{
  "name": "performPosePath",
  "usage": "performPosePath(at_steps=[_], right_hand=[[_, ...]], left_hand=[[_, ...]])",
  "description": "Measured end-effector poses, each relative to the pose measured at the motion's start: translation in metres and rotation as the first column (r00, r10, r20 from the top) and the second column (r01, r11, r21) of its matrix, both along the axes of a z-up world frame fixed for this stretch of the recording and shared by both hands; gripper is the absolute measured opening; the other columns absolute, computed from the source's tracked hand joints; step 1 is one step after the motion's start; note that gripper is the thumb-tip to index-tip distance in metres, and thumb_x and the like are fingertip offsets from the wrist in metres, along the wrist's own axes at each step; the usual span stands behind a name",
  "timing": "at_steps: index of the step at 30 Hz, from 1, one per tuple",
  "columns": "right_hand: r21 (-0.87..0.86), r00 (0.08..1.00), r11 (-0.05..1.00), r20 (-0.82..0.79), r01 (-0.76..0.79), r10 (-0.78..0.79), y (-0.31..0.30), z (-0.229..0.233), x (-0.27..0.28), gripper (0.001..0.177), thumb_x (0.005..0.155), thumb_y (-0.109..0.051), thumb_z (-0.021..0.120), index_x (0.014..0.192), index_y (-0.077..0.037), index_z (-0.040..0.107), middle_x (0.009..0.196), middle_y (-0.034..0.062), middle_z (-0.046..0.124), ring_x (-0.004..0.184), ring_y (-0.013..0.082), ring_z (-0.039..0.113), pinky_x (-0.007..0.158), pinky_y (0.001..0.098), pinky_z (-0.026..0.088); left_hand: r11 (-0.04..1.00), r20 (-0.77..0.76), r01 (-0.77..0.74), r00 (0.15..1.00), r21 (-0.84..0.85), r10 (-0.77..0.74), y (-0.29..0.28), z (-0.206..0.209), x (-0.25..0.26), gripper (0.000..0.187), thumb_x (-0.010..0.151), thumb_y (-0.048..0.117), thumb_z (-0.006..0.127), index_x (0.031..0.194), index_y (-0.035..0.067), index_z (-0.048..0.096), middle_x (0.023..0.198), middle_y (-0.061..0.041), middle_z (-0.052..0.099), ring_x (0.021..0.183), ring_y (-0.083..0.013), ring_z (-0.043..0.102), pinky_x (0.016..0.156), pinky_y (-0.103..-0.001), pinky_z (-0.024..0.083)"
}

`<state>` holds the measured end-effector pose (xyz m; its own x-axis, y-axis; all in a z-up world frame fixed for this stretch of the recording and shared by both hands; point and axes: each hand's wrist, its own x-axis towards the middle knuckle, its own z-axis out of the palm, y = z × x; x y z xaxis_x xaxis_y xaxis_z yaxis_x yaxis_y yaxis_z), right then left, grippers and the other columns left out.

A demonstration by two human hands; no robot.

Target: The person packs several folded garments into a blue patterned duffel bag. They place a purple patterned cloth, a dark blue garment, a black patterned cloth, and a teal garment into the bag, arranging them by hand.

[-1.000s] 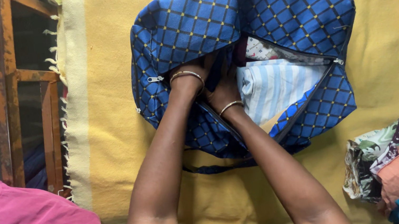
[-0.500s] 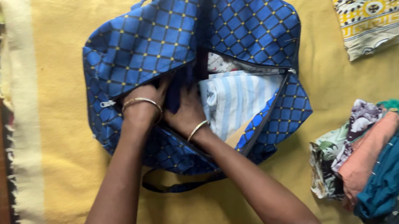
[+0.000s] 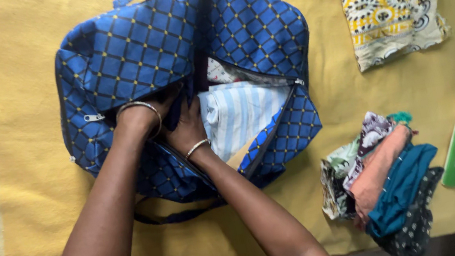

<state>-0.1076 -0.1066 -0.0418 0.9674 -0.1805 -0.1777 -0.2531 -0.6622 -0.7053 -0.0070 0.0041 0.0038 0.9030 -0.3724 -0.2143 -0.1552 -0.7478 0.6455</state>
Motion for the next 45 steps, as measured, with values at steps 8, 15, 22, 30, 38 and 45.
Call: performPosePath(at_steps=[8, 15, 22, 30, 38, 45], right_hand=[[-0.108, 0.997, 0.993, 0.063, 0.05, -0.043, 0.013, 0.004, -0.004, 0.105, 0.076, -0.046, 0.078, 0.157, -0.004, 0.027, 0.153, 0.0395, 0.031, 0.134, 0.0613, 0.04, 0.111, 0.0584, 0.04], [-0.176, 0.986, 0.984, 0.165, -0.007, 0.036, 0.009, -0.017, -0.004, 0.1, 0.087, -0.05, 0.076, 0.157, 0.0, 0.025, 0.155, 0.0397, 0.03, 0.143, 0.06, 0.037, 0.125, 0.0568, 0.037], [-0.044, 0.998, 0.998, 0.053, -0.044, 0.046, -0.001, -0.005, -0.001, 0.112, 0.08, -0.041, 0.078, 0.161, -0.004, 0.009, 0.159, 0.0429, 0.017, 0.142, 0.063, 0.026, 0.118, 0.057, 0.031], [0.056, 0.999, 0.998, 0.034, -0.011, 0.009, -0.002, 0.006, -0.008, 0.12, 0.08, -0.038, 0.084, 0.164, -0.021, -0.001, 0.157, 0.0435, 0.013, 0.144, 0.0628, 0.022, 0.119, 0.0566, 0.033], [0.171, 0.971, 0.97, 0.195, -0.174, 0.14, -0.019, -0.005, 0.0, 0.115, 0.084, -0.035, 0.081, 0.165, -0.019, 0.001, 0.16, 0.0391, 0.017, 0.15, 0.0586, 0.021, 0.122, 0.0542, 0.029], [0.266, 0.982, 0.952, -0.071, -0.15, 0.175, -0.062, 0.089, -0.017, 0.058, 0.097, -0.033, 0.066, 0.151, -0.017, 0.049, 0.143, 0.0139, 0.058, 0.122, 0.0323, 0.063, 0.108, 0.0395, 0.051]], left_hand=[[0.999, -0.107, 0.052, 0.993, -0.014, -0.054, 0.007, 0.017, 0.011, 0.072, 0.096, 0.064, 0.049, 0.152, 0.018, 0.049, 0.162, -0.013, 0.04, 0.15, -0.0345, 0.032, 0.123, -0.043, 0.025], [0.995, 0.007, 0.02, 1.0, 0.098, -0.02, 0.009, 0.011, 0.0, 0.077, 0.097, 0.066, 0.05, 0.153, 0.014, 0.045, 0.161, -0.017, 0.035, 0.148, -0.0382, 0.027, 0.12, -0.046, 0.02], [0.999, -0.143, 0.007, 0.99, 0.034, -0.002, 0.006, 0.012, -0.003, 0.066, 0.097, 0.064, 0.043, 0.148, 0.024, 0.056, 0.159, -0.009, 0.048, 0.15, -0.0327, 0.038, 0.125, -0.042, 0.029], [1.0, -0.052, -0.016, 0.998, 0.014, 0.017, 0.002, 0.005, 0.004, 0.069, 0.096, 0.063, 0.047, 0.148, 0.017, 0.053, 0.159, -0.015, 0.042, 0.148, -0.0356, 0.034, 0.12, -0.044, 0.026], [1.0, -0.058, -0.026, 0.998, 0.011, 0.027, 0.004, -0.002, 0.009, 0.07, 0.095, 0.065, 0.049, 0.147, 0.02, 0.054, 0.158, -0.015, 0.043, 0.147, -0.0367, 0.034, 0.12, -0.044, 0.026], [0.996, 0.094, -0.046, 0.995, 0.07, 0.039, 0.006, 0.0, -0.003, 0.067, 0.097, 0.064, 0.047, 0.146, 0.019, 0.056, 0.155, -0.018, 0.046, 0.143, -0.0418, 0.037, 0.118, -0.05, 0.026]])
